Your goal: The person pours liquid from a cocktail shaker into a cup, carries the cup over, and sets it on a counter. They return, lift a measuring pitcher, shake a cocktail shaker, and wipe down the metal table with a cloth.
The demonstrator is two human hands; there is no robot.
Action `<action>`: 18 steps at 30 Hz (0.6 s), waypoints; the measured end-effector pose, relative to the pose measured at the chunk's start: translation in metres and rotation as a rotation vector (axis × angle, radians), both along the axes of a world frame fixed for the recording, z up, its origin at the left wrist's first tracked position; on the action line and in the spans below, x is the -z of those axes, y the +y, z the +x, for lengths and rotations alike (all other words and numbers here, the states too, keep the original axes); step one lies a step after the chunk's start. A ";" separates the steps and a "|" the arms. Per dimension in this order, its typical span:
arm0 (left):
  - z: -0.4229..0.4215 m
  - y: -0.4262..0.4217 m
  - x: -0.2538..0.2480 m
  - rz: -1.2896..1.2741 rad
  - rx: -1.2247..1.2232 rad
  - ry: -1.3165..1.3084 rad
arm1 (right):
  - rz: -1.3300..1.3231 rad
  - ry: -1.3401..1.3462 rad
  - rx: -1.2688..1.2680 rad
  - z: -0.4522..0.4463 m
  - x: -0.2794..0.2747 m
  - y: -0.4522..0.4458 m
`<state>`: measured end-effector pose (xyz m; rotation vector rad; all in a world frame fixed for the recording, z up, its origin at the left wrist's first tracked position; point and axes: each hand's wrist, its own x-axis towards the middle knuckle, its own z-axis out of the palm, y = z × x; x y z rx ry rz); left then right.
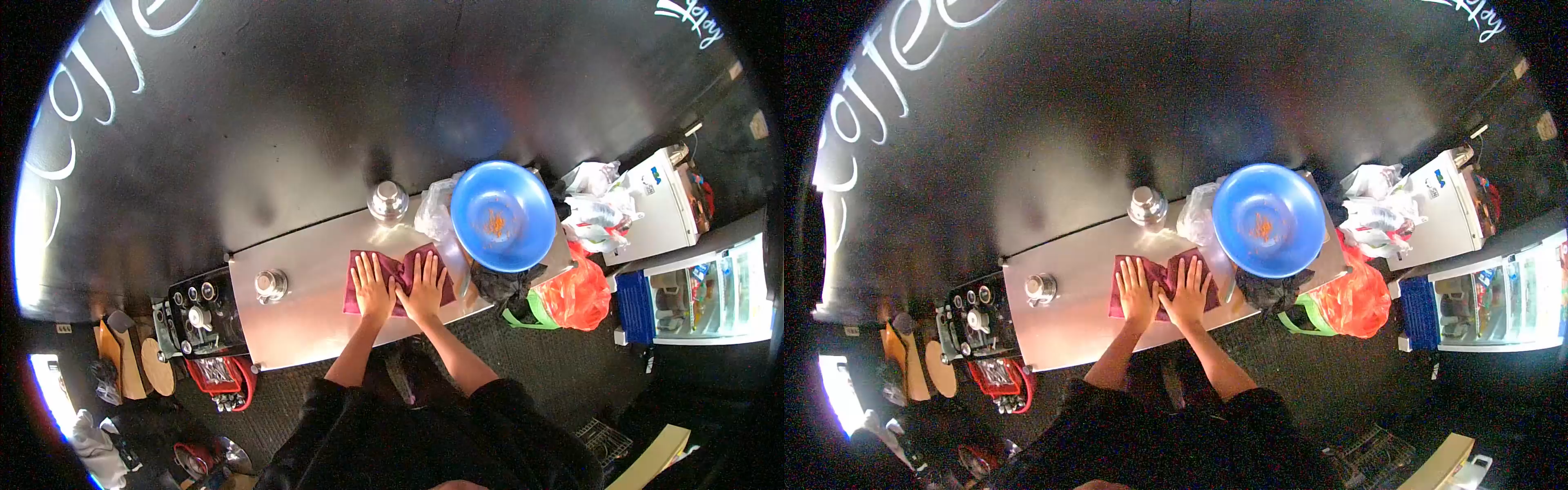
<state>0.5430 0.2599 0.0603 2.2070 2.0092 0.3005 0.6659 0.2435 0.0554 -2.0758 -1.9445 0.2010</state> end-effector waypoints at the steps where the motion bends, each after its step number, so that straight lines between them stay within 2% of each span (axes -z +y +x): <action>1: 0.000 0.009 0.002 0.015 0.002 -0.008 | 0.004 0.001 -0.002 0.000 0.001 0.009; 7: 0.005 0.042 0.007 0.054 -0.068 -0.036 | 0.064 -0.011 0.029 -0.003 0.008 0.051; 9: 0.009 0.053 0.011 0.059 -0.146 -0.052 | -0.048 0.010 0.044 -0.004 0.007 0.065; 10: 0.010 0.057 0.014 0.072 -0.168 -0.041 | 0.057 -0.010 0.053 -0.006 0.006 0.070; 14: 0.013 0.068 0.018 0.068 -0.227 -0.029 | -0.013 0.046 0.058 -0.005 0.005 0.084; 18: 0.011 0.068 0.014 0.064 -0.216 -0.043 | 0.027 0.067 -0.039 0.005 0.006 0.084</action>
